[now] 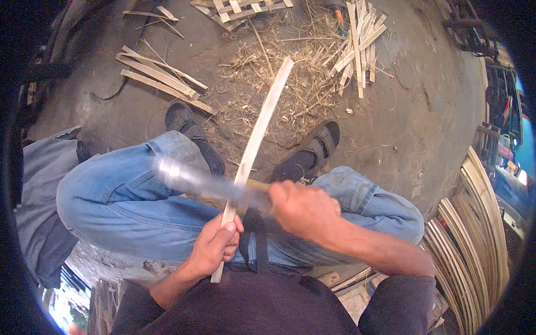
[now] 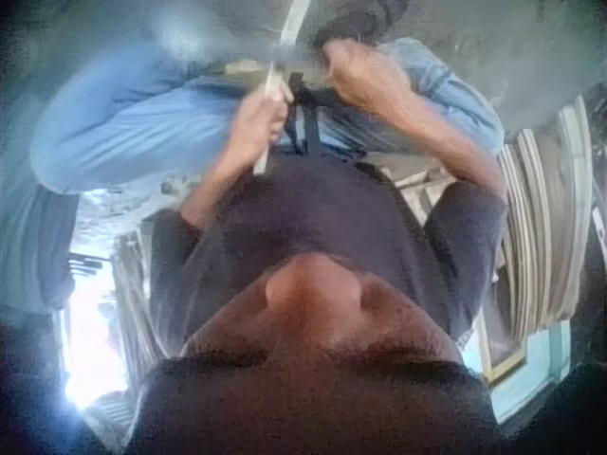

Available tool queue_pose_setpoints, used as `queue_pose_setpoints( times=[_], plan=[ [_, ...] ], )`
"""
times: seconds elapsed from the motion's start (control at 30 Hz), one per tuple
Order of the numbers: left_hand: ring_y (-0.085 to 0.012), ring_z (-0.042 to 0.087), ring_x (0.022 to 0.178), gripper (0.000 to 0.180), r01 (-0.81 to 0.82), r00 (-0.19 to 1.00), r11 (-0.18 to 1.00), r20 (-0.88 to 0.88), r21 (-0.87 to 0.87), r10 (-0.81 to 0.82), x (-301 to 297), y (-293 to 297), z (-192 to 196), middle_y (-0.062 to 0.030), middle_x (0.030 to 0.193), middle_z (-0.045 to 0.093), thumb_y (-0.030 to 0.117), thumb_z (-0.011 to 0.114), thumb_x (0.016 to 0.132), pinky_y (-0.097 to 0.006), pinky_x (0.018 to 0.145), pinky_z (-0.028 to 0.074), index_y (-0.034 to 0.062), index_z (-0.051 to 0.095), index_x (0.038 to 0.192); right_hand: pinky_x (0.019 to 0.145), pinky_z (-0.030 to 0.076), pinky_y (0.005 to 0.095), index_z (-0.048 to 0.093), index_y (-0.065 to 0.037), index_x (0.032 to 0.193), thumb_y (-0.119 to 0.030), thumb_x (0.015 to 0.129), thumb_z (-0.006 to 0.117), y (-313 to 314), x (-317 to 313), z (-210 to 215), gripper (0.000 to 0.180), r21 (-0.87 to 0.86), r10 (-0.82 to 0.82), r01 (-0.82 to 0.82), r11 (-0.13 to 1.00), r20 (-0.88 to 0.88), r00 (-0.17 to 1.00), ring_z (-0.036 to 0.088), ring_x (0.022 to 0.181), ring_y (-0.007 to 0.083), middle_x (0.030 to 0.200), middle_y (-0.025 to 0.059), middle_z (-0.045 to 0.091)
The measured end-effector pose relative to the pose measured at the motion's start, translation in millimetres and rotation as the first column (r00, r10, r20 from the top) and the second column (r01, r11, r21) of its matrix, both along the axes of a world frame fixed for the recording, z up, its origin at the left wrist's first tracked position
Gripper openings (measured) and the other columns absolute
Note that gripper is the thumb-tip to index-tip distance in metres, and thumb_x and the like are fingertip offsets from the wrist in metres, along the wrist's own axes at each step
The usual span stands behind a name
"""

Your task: The person sits on the floor and uses a knife to shave thin strips from a long wooden stick. They repeatedly draw the blade along the stick to remove material, occasionally pausing to inspect the edges. The shaved wood accumulates on the floor nearby.

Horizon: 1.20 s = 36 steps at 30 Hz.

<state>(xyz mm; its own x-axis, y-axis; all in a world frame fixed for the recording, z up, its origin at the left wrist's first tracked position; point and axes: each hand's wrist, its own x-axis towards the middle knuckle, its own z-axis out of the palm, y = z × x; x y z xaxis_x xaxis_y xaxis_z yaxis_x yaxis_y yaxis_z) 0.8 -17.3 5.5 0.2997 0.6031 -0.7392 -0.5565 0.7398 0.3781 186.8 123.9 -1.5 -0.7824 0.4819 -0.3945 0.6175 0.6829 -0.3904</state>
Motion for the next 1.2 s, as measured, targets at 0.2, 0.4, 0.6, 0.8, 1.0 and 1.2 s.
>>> queue_pose_setpoints(
  times=[0.2, 0.4, 0.6, 0.8, 1.0, 1.2],
  plan=[
    [-0.0022, 0.025, 0.053, 0.021, -0.007, 0.994, 0.995, 0.106, -0.102, 0.018, -6, 6, 1, 0.0069, 0.069, 0.030, 0.029, 0.042, 0.104, -0.019, 0.044, 0.022, 0.0088, 0.046, 0.102, 0.053, 0.054, 0.0427, 0.054, -0.005, 0.087, -0.013, 0.083, 0.061, 24, 6, -15, 0.012, 0.062, -0.172, 0.174, 0.983, -0.047, 0.984, 0.066, 0.065, 0.0335, 0.077, 0.0156, 0.063],
    [-0.0022, 0.025, 0.052, 0.021, 0.015, 0.991, 0.992, 0.136, -0.123, 0.002, -9, 2, 2, 0.0074, 0.069, 0.030, 0.029, 0.043, 0.104, -0.019, 0.045, 0.021, 0.0092, 0.046, 0.100, 0.056, 0.054, 0.0445, 0.055, -0.006, 0.088, -0.013, 0.081, 0.062, 65, 14, -21, 0.012, 0.249, -0.080, 0.087, 0.965, -0.039, 0.996, 0.067, 0.066, 0.0330, 0.075, 0.0141, 0.063],
    [-0.0025, 0.025, 0.052, 0.020, 0.053, 0.982, 0.988, 0.190, -0.145, -0.025, -7, -12, 6, 0.0075, 0.068, 0.030, 0.028, 0.043, 0.104, -0.020, 0.044, 0.020, 0.0094, 0.046, 0.100, 0.061, 0.053, 0.0482, 0.057, -0.004, 0.093, -0.011, 0.079, 0.063, 86, 29, -39, 0.016, 0.218, -0.307, 0.284, 0.934, 0.078, 0.949, 0.066, 0.070, 0.0398, 0.078, 0.0182, 0.064],
    [-0.0010, 0.025, 0.053, 0.021, 0.072, 0.973, 0.982, 0.229, -0.176, -0.030, -5, -20, 10, 0.0086, 0.068, 0.030, 0.028, 0.040, 0.105, -0.019, 0.045, 0.020, 0.0086, 0.047, 0.104, 0.070, 0.054, 0.0532, 0.056, -0.006, 0.091, -0.013, 0.086, 0.051, 87, 36, -42, 0.010, 0.241, -0.300, 0.238, 0.941, 0.263, 0.917, 0.067, 0.077, 0.0426, 0.079, 0.0214, 0.066],
    [-0.0014, 0.024, 0.052, 0.021, 0.042, 0.971, 0.978, 0.239, -0.204, 0.008, -14, -14, 4, 0.0082, 0.067, 0.029, 0.027, 0.040, 0.105, -0.019, 0.044, 0.019, 0.0073, 0.048, 0.104, 0.060, 0.052, 0.0522, 0.057, -0.001, 0.099, -0.016, 0.081, 0.060, 123, 52, -37, 0.024, 0.193, -0.439, 0.462, 0.865, -0.151, 0.886, 0.067, 0.071, 0.0409, 0.070, 0.0220, 0.064],
    [-0.0020, 0.022, 0.050, 0.020, -0.045, 0.929, 0.953, 0.339, -0.301, 0.151, -13, 0, -12, 0.0079, 0.067, 0.028, 0.027, 0.041, 0.105, -0.019, 0.042, 0.017, 0.0086, 0.048, 0.103, 0.058, 0.052, 0.0470, 0.055, -0.005, 0.100, -0.012, 0.077, 0.065, -18, 17, 5, 0.026, -0.242, -0.006, 0.004, 0.970, -0.007, 1.000, 0.064, 0.067, 0.0364, 0.077, 0.0150, 0.061]
  ],
)
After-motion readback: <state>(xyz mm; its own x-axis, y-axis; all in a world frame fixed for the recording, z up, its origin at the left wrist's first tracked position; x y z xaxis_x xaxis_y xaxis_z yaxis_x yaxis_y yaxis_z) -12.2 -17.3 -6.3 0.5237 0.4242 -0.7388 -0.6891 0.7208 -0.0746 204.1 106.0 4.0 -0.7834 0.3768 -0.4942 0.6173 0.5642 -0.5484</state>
